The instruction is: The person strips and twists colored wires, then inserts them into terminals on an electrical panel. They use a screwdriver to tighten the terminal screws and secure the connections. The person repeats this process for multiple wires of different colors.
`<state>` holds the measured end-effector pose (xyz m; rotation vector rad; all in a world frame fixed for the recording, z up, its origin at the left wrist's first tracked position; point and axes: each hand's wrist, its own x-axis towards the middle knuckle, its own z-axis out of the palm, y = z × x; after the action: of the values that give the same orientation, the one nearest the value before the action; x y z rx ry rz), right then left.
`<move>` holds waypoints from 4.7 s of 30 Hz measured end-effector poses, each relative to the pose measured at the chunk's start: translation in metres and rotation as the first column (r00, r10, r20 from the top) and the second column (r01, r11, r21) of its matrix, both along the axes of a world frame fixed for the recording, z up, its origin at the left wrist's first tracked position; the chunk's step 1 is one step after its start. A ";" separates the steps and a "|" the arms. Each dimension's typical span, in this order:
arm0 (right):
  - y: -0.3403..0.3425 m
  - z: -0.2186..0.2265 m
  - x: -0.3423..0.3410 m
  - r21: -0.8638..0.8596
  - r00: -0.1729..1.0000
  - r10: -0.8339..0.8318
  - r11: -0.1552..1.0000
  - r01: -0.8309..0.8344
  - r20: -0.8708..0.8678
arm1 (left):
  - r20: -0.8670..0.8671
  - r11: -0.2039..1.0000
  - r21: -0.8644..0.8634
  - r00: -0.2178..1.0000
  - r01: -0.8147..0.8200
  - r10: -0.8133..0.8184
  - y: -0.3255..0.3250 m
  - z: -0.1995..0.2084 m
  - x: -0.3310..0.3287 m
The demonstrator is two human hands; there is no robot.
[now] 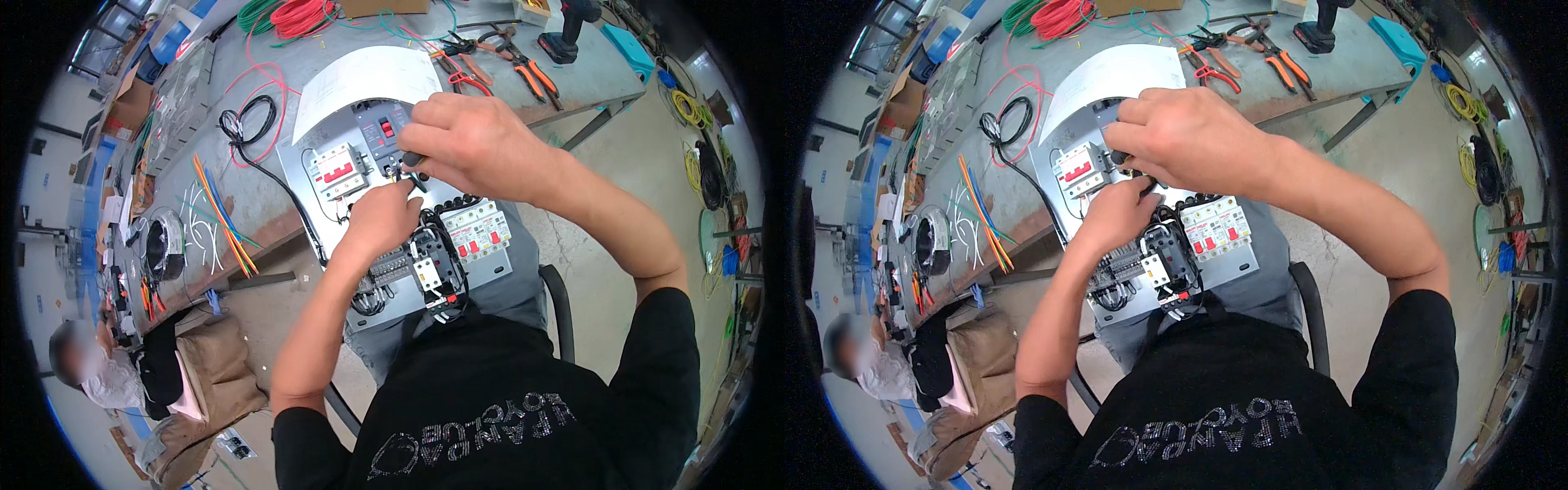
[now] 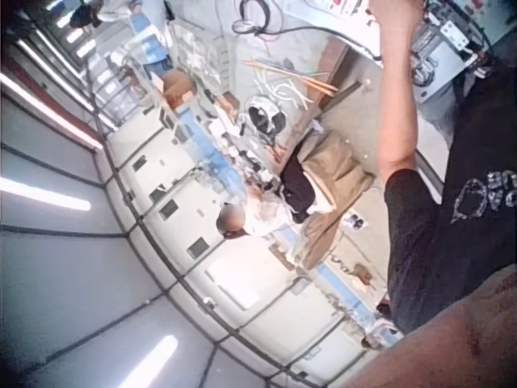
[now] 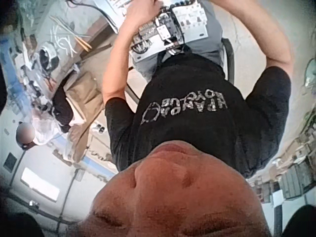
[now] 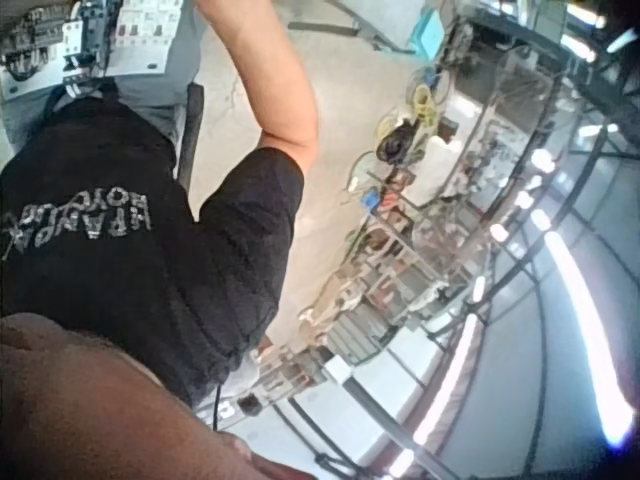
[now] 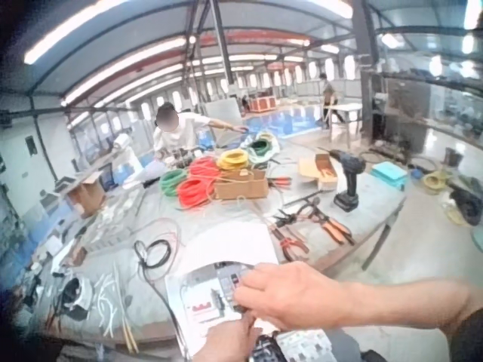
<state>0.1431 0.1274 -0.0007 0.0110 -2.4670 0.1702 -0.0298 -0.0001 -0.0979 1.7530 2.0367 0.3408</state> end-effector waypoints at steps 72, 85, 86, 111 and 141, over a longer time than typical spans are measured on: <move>-0.005 0.083 -0.023 -0.275 0.939 -0.083 0.944 0.182 0.335 | 0.345 0.703 0.697 0.925 -0.138 -0.161 0.011 0.003 -0.012; -0.024 0.088 -0.024 -0.334 0.934 0.051 0.940 0.075 0.355 | 0.282 0.737 0.670 0.948 -0.086 -0.145 0.016 -0.003 -0.009; -0.017 0.088 -0.023 -0.346 0.928 -0.017 0.925 0.156 0.373 | 0.268 0.744 0.665 0.952 -0.073 -0.146 0.013 -0.004 -0.011; 0.015 0.078 0.003 -0.310 0.854 -0.158 0.887 0.343 0.495 | 0.235 0.726 0.687 0.953 -0.024 -0.191 0.008 0.000 -0.017; -0.008 0.062 0.012 -0.233 0.909 -0.125 0.944 0.232 0.398 | 0.202 0.751 0.660 0.963 -0.001 -0.177 0.010 -0.005 -0.020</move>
<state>0.1550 0.1192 0.0613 -0.4064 -2.7863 0.4741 -0.0499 0.0101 -0.1033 2.0380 1.7397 1.3200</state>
